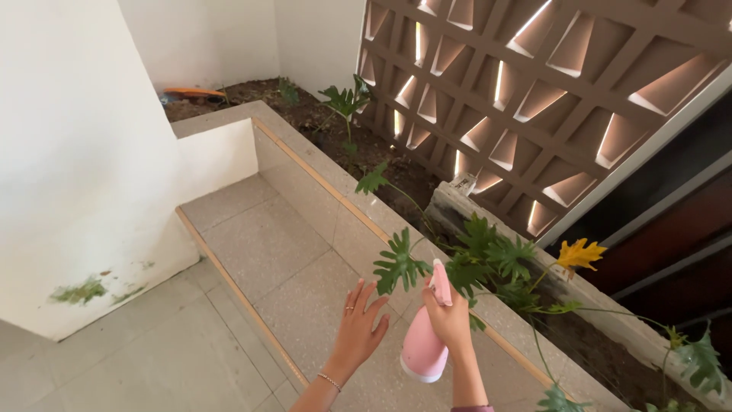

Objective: Misting the leaves of plants in a planter using a spray bottle

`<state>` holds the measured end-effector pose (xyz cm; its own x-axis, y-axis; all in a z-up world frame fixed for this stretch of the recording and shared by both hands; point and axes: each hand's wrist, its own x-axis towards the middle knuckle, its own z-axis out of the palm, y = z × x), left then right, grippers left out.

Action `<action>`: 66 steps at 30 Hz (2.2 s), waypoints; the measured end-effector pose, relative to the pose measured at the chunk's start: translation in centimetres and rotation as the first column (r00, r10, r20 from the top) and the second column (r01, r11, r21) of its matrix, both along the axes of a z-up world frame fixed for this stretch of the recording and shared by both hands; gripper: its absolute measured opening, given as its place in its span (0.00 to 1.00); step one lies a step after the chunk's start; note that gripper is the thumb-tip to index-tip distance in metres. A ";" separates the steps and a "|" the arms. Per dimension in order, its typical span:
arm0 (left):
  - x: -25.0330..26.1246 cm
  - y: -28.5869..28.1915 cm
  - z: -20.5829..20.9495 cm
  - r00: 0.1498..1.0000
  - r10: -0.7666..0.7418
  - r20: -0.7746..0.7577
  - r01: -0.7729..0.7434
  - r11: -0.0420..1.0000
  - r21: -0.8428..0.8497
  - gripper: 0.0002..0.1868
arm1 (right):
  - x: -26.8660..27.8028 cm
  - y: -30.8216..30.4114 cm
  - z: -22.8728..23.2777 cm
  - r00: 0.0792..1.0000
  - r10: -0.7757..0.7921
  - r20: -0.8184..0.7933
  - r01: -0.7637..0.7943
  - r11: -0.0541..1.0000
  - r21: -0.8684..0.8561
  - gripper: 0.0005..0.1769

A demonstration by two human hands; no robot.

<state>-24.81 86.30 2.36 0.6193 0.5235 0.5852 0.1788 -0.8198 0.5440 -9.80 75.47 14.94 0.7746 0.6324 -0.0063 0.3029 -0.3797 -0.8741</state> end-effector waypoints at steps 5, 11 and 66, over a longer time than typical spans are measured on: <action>-0.2 3.9 -0.7 1.000 -0.008 0.024 0.007 1.000 0.015 0.17 | -0.7 3.3 -0.2 0.997 -0.058 -0.042 0.057 0.998 -0.014 0.13; -0.9 6.4 -0.4 0.998 -0.062 0.013 0.062 0.998 -0.015 0.17 | 0.7 4.4 -2.8 0.982 -0.174 -0.080 0.166 0.981 -0.097 0.17; -2.3 9.1 -2.4 0.914 -0.403 -0.049 0.400 0.914 -0.066 0.20 | -3.1 -2.1 -1.4 0.741 -0.671 0.021 0.661 0.723 -0.202 0.25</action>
<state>-27.15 95.41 -0.07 0.8169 0.2525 0.5186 -0.1257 -0.7996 0.5872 -12.89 73.42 13.53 0.9910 -0.0637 -0.1181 -0.1320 -0.6209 -0.7727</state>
